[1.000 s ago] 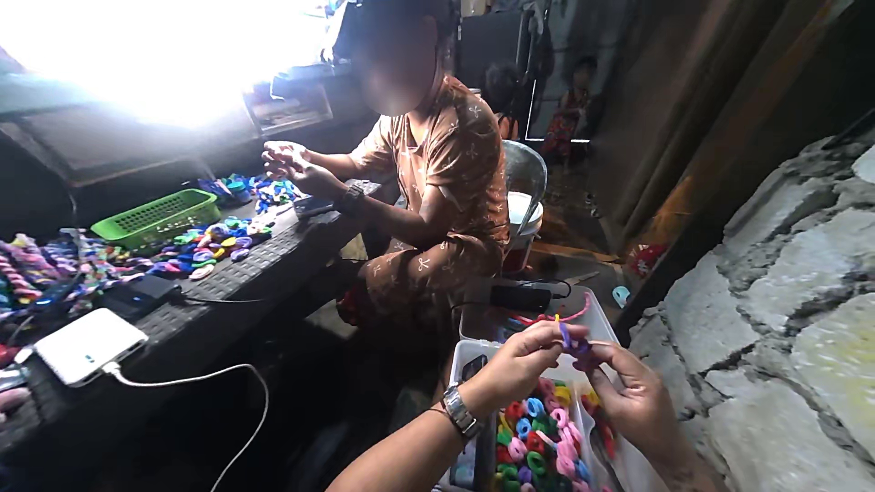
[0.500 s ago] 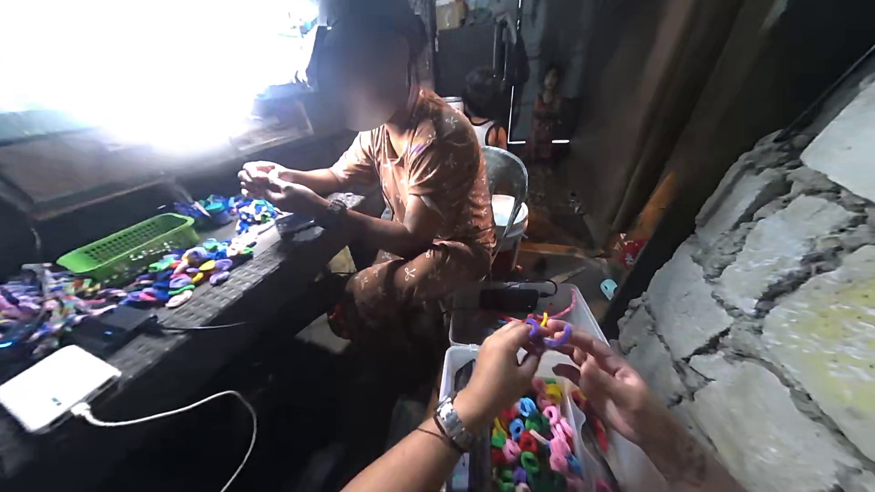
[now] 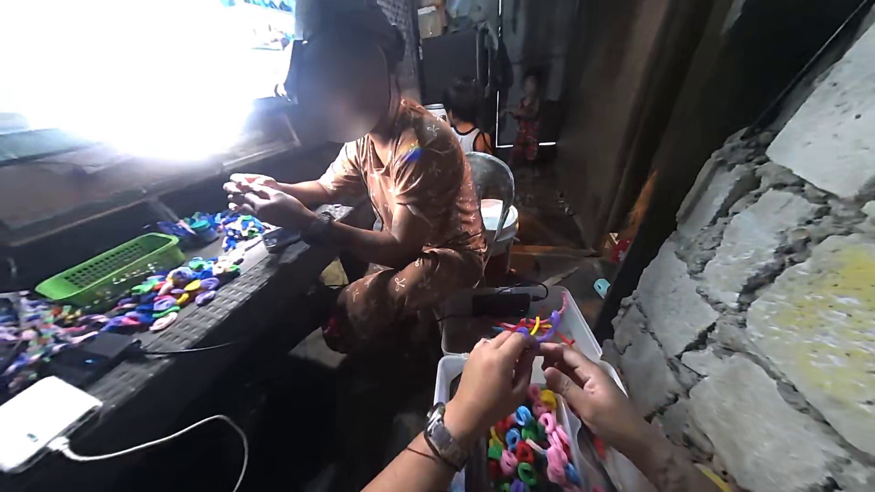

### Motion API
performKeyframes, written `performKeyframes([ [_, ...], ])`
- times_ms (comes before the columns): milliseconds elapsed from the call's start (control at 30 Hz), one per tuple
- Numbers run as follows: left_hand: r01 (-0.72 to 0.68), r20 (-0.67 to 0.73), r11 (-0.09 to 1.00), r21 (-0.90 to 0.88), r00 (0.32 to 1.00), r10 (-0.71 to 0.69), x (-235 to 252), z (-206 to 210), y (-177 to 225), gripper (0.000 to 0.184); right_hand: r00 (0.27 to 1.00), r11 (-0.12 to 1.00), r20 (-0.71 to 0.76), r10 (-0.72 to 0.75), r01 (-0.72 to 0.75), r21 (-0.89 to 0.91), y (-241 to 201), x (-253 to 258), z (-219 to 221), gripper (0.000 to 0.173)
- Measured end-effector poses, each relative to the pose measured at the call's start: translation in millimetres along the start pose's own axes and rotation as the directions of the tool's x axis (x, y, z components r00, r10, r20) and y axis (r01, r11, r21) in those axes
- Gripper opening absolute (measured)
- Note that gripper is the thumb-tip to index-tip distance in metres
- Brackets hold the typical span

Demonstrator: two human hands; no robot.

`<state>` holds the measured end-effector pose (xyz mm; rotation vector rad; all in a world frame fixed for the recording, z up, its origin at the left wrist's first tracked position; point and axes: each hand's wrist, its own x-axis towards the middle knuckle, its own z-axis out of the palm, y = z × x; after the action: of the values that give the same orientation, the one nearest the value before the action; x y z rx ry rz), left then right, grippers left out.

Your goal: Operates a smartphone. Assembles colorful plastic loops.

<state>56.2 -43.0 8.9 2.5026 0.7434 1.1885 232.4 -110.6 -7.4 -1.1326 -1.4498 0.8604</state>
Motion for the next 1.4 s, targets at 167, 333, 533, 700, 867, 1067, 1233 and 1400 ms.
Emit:
performKeyframes([
  [167, -0.118, 0.008, 0.985, 0.125, 0.993, 0.118, -0.9, 3.2, 2.2, 0.017, 0.984, 0.996, -0.152, 0.090, -0.087, 0.027, -6.0, 4.8, 5.1, 0.023],
  [333, -0.145, 0.101, 0.980, 0.133, 0.986, 0.133, -4.5, 11.8, 2.9, 0.015, 0.987, 0.960, -0.157, -0.020, 0.063, 0.272, 3.6, 6.9, 1.0, 0.028],
  [533, 0.087, 0.300, 0.990, -0.106, 0.952, -0.052, 0.7, 3.5, 0.8, 0.021, 0.984, 0.908, -0.045, -0.175, 0.179, 0.379, 14.5, 8.6, -6.1, 0.015],
  [700, 0.055, 0.299, 0.979, -0.195, 0.954, 0.005, 2.0, -4.1, 0.9, 0.033, 0.988, 0.767, 0.042, -0.148, 0.088, 0.636, 8.1, 10.2, -16.9, 0.020],
  [867, -0.001, 0.293, 0.980, -0.197, 0.954, 0.060, 0.2, -3.8, -2.3, 0.041, 0.997, 0.741, -0.037, -0.067, 0.075, 0.667, 7.4, 28.3, -27.9, 0.022],
  [1067, 0.046, 0.366, 0.977, -0.210, 0.930, 0.035, 2.7, -9.3, 2.2, 0.044, 0.963, 0.717, -0.223, 0.153, 0.047, 0.695, -17.0, 58.2, -18.6, 0.048],
  [1233, 0.238, 0.347, 0.900, -0.364, 0.932, -0.106, 4.9, -16.3, -3.5, 0.049, 0.934, 0.835, -0.350, 0.076, 0.132, 0.534, -18.4, 74.4, -13.1, 0.032],
  [1400, 0.226, 0.226, 0.859, -0.460, 0.965, -0.133, 1.5, -13.0, -10.5, 0.051, 0.920, 0.873, -0.348, 0.180, 0.014, 0.488, -14.0, 88.2, -9.7, 0.024],
])
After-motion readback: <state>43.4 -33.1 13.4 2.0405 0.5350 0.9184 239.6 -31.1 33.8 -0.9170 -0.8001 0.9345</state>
